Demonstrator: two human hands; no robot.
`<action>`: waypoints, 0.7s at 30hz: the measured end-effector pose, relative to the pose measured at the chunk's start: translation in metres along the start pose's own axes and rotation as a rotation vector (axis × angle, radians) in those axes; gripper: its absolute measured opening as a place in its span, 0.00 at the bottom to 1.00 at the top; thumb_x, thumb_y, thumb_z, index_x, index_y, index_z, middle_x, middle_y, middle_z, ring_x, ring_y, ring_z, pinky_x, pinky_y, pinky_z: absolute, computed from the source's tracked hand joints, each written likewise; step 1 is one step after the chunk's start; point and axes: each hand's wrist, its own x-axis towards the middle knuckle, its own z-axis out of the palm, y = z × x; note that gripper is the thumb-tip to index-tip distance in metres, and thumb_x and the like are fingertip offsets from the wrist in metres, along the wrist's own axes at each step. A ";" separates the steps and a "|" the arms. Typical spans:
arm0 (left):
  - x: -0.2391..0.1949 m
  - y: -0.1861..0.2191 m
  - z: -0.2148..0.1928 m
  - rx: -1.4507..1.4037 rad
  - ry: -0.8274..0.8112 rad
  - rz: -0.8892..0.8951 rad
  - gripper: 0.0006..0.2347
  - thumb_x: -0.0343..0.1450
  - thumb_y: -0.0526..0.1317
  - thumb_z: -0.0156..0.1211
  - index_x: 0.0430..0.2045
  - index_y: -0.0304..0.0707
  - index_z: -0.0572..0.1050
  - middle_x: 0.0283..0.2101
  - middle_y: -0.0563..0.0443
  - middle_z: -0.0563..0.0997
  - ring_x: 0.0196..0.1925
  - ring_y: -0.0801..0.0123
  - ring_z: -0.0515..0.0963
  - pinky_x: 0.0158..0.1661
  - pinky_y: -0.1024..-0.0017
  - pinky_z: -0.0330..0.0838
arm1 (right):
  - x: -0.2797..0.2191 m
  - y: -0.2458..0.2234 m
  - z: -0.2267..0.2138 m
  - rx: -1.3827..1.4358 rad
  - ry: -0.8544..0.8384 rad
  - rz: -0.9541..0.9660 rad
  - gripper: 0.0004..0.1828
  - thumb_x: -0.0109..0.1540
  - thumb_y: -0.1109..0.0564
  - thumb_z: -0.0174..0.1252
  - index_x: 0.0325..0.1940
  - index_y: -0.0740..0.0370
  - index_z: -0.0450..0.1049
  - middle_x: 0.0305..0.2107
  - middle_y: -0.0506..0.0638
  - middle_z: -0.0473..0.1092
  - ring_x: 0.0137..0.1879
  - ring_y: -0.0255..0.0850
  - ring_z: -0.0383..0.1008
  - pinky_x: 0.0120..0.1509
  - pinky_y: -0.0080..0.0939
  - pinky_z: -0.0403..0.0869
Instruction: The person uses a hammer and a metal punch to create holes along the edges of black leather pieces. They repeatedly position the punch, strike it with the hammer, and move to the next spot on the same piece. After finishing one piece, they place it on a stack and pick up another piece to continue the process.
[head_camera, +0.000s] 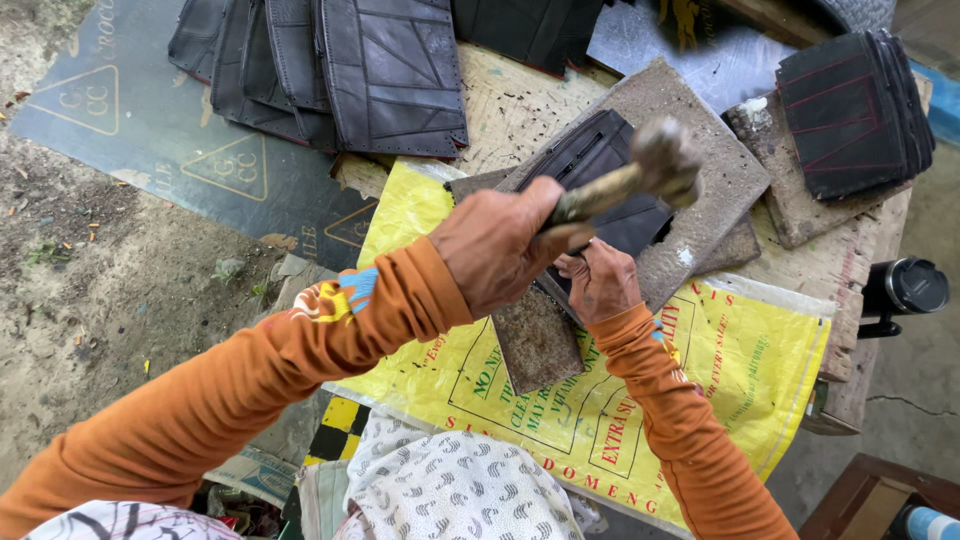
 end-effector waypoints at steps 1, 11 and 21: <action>0.002 0.001 -0.001 0.050 -0.063 -0.059 0.16 0.78 0.48 0.55 0.35 0.29 0.66 0.18 0.37 0.75 0.18 0.44 0.77 0.22 0.53 0.69 | 0.002 -0.001 -0.001 -0.021 -0.001 -0.027 0.06 0.70 0.61 0.56 0.46 0.69 0.72 0.30 0.55 0.75 0.34 0.43 0.81 0.40 0.39 0.78; 0.009 0.035 -0.025 -0.258 0.434 0.159 0.09 0.79 0.42 0.59 0.41 0.34 0.70 0.28 0.36 0.74 0.25 0.50 0.75 0.30 0.61 0.72 | 0.000 -0.002 0.001 -0.104 0.051 -0.083 0.04 0.69 0.63 0.55 0.44 0.68 0.70 0.31 0.59 0.72 0.35 0.51 0.76 0.39 0.46 0.74; -0.004 -0.025 -0.001 0.078 -0.202 -0.255 0.14 0.76 0.48 0.57 0.38 0.35 0.67 0.22 0.34 0.77 0.25 0.40 0.79 0.28 0.51 0.71 | -0.002 0.012 0.003 0.070 0.135 0.067 0.08 0.70 0.58 0.53 0.40 0.64 0.71 0.29 0.51 0.77 0.33 0.41 0.80 0.40 0.41 0.78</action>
